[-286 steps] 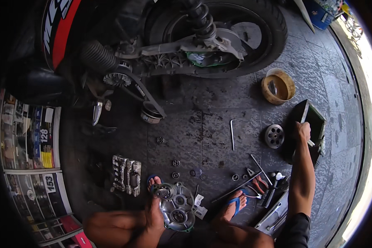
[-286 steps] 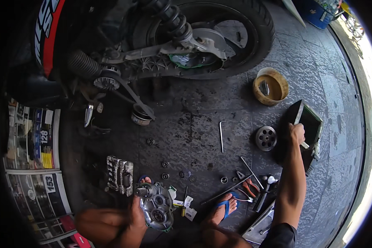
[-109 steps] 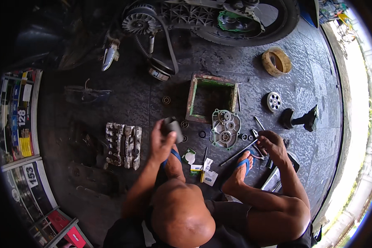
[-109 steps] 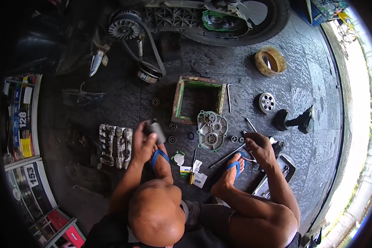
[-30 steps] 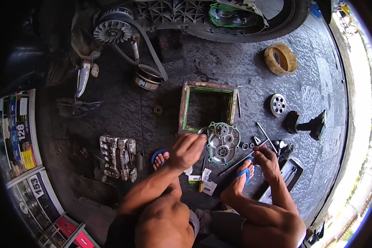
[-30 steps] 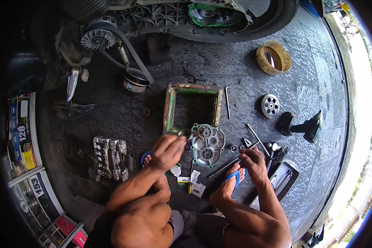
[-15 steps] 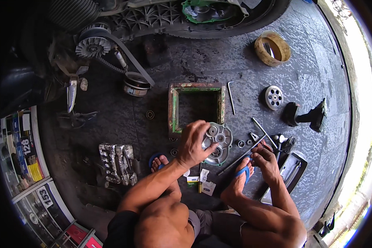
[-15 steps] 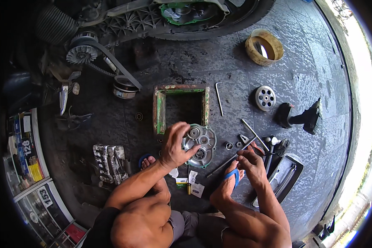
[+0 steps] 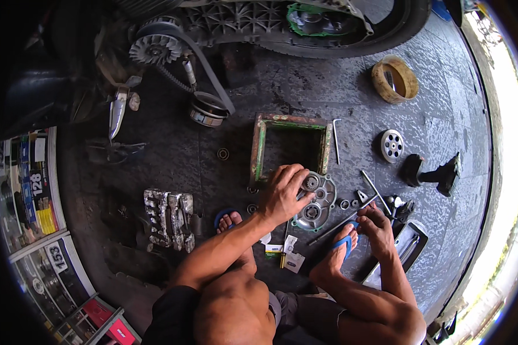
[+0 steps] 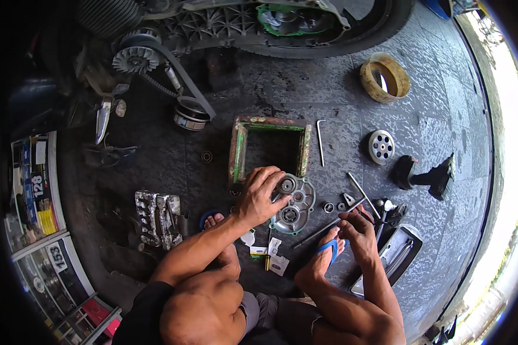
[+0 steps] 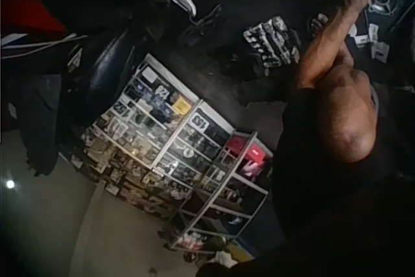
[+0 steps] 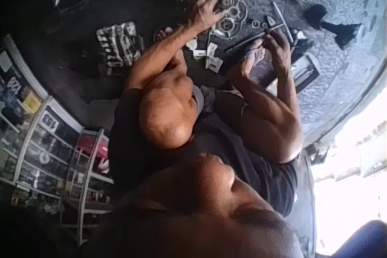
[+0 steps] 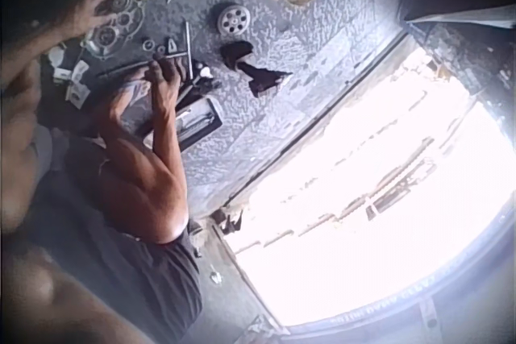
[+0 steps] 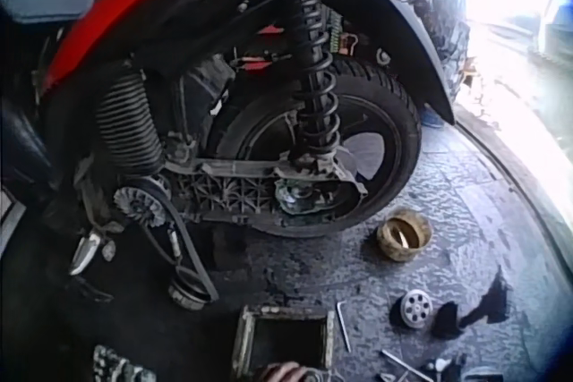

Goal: The person cleans and reassembles motorcycle engine components by hand, using a hammer to seat parts and pliers to work on small fittings.

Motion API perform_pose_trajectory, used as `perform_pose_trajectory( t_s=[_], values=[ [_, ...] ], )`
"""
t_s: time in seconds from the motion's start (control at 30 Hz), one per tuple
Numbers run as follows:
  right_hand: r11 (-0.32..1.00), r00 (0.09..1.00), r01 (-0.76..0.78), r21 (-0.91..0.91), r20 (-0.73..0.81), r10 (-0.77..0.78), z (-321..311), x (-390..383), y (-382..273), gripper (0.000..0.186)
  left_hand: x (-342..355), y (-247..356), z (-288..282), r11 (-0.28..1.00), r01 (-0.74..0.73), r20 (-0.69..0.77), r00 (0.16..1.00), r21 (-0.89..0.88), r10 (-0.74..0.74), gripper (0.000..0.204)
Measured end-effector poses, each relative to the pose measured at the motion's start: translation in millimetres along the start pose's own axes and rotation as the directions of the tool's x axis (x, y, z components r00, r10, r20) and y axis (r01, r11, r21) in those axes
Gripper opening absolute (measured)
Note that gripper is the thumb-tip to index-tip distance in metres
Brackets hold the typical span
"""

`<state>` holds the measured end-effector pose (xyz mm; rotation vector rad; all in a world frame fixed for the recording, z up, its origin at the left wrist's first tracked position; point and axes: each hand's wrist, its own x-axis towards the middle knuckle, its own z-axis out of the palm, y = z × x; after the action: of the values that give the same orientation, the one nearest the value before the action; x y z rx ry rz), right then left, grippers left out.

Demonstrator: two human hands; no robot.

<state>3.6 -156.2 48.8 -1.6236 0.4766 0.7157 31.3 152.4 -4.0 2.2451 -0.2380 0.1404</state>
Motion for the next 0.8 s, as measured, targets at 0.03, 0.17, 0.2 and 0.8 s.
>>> perform_pose_trajectory(
  t_s=[0.03,0.17,0.2,0.8],
  values=[
    [1.0,1.0,-0.02,-0.001,-0.001,0.02,-0.3,0.9,0.4,0.035,0.1,0.4,-0.1,1.0,0.009,-0.006,1.0,-0.002,-0.009,0.056],
    [0.996,1.0,-0.006,-0.089,-0.026,0.003,0.0,3.5,3.8,0.036,-21.7,-2.2,-9.0,0.998,0.035,-0.08,0.996,-0.053,-0.04,0.074],
    [0.993,1.0,0.001,-0.121,-0.02,-0.003,-0.3,5.4,4.2,0.035,-35.5,-6.8,-16.8,0.997,0.063,-0.118,0.991,-0.04,-0.067,0.067],
    [0.998,0.997,-0.043,-0.053,-0.072,0.039,4.5,-1.9,-4.6,0.031,-246.8,-88.6,-87.2,0.331,0.734,-0.433,0.637,0.593,-0.638,0.052]
  ],
)
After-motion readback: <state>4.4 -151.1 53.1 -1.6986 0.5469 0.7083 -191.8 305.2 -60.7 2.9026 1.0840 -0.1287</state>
